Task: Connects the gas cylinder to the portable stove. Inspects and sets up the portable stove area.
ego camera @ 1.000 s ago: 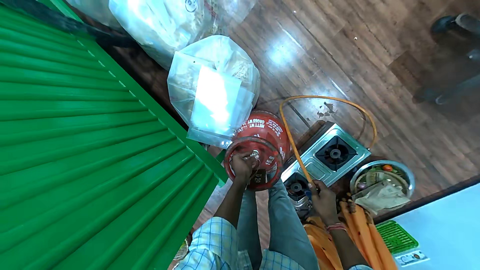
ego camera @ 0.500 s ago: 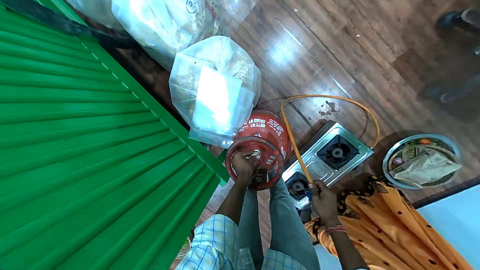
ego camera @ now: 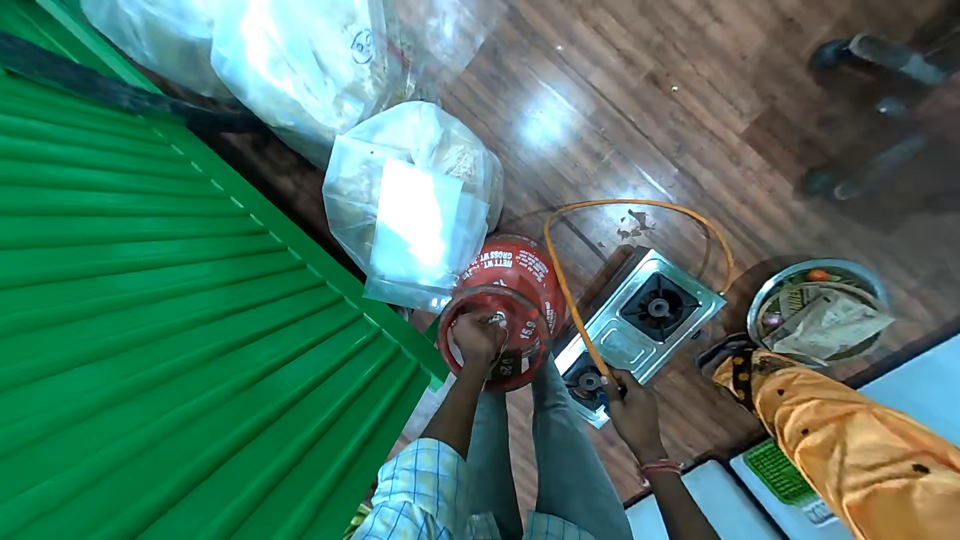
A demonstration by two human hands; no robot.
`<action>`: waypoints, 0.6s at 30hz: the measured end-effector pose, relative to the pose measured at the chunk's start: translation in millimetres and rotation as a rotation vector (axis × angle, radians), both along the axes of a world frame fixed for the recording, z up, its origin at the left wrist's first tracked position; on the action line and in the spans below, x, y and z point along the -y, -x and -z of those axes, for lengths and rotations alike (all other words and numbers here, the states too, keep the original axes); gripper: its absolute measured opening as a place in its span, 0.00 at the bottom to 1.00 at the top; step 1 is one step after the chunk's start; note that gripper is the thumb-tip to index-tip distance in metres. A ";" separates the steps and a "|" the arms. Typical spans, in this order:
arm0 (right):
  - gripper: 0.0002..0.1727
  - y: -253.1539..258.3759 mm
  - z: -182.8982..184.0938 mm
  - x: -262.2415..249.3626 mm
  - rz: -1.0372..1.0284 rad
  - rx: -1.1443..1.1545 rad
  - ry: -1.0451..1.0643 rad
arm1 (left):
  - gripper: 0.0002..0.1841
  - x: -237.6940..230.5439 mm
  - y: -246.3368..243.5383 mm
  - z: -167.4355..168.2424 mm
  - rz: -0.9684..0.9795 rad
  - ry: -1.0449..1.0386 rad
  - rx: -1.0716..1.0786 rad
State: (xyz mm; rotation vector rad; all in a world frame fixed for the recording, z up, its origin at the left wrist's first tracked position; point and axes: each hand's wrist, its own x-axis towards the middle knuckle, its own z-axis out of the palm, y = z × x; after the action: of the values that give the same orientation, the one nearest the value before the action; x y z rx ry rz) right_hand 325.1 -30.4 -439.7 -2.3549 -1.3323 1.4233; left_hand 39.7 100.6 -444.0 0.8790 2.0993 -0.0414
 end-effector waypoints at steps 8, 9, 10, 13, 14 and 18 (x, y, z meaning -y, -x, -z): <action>0.16 -22.5 -33.5 37.0 0.292 0.005 -0.007 | 0.17 8.2 -9.3 -17.3 0.330 0.081 -0.113; 0.16 -26.7 -40.1 46.0 0.325 0.018 -0.017 | 0.18 7.0 -10.2 -20.2 0.349 0.110 -0.124; 0.17 -30.5 -46.5 55.8 0.338 0.032 -0.024 | 0.19 6.7 -10.3 -20.6 0.366 0.127 -0.138; 0.19 -40.2 -64.3 96.3 0.226 0.080 -0.059 | 0.17 3.5 -9.9 -17.4 0.417 0.156 -0.155; 0.20 -41.1 -73.3 110.0 0.184 0.089 -0.055 | 0.16 0.1 -10.0 -16.9 0.446 0.161 -0.147; 0.23 -32.6 -110.6 164.3 0.157 0.166 0.042 | 0.12 -8.8 -4.8 -12.1 0.588 0.195 -0.092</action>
State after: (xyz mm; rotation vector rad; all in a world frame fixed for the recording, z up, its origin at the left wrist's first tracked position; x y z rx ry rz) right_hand 357.6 -194.7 -329.1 -2.5900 -1.1315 1.2487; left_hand 44.5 109.4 -431.9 1.3596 1.8113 -0.5923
